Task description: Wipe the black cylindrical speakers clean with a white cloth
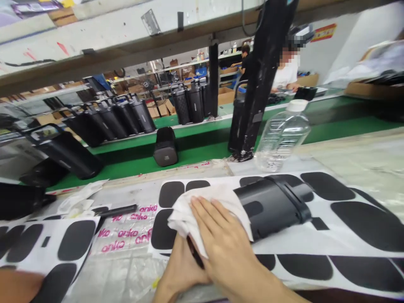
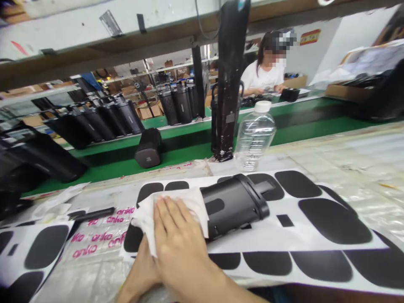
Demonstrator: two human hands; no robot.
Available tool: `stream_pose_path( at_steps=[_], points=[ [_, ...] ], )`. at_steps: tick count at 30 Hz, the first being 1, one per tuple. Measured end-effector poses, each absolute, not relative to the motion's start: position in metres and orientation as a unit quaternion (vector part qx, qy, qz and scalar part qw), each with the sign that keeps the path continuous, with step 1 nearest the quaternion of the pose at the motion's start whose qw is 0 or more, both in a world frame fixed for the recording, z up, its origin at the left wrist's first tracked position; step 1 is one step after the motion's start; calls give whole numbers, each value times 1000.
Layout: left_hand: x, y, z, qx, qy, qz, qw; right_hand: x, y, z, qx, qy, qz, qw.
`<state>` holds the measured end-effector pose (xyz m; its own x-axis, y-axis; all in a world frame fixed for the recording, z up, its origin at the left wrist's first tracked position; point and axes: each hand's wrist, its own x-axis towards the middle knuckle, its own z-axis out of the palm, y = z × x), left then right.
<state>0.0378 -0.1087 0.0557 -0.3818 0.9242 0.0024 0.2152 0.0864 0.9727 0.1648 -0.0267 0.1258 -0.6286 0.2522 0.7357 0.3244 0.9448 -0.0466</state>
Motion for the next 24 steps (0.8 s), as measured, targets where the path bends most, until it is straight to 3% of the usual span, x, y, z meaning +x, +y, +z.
stream_pose_path(
  at_steps=[5,10,15,20,24],
  points=[
    [38,-104,58,466,642,515,325,186,-24,118,-139,-910,-88,381],
    [47,-100,75,465,651,525,291,240,22,109,-335,-863,-95,367],
    [39,-99,87,497,654,482,306,287,78,123,-534,-730,139,403],
    [16,-102,101,571,652,399,300,296,85,131,-653,-477,426,406],
    [8,-109,101,538,648,386,376,296,78,102,-670,-408,374,495]
  ],
)
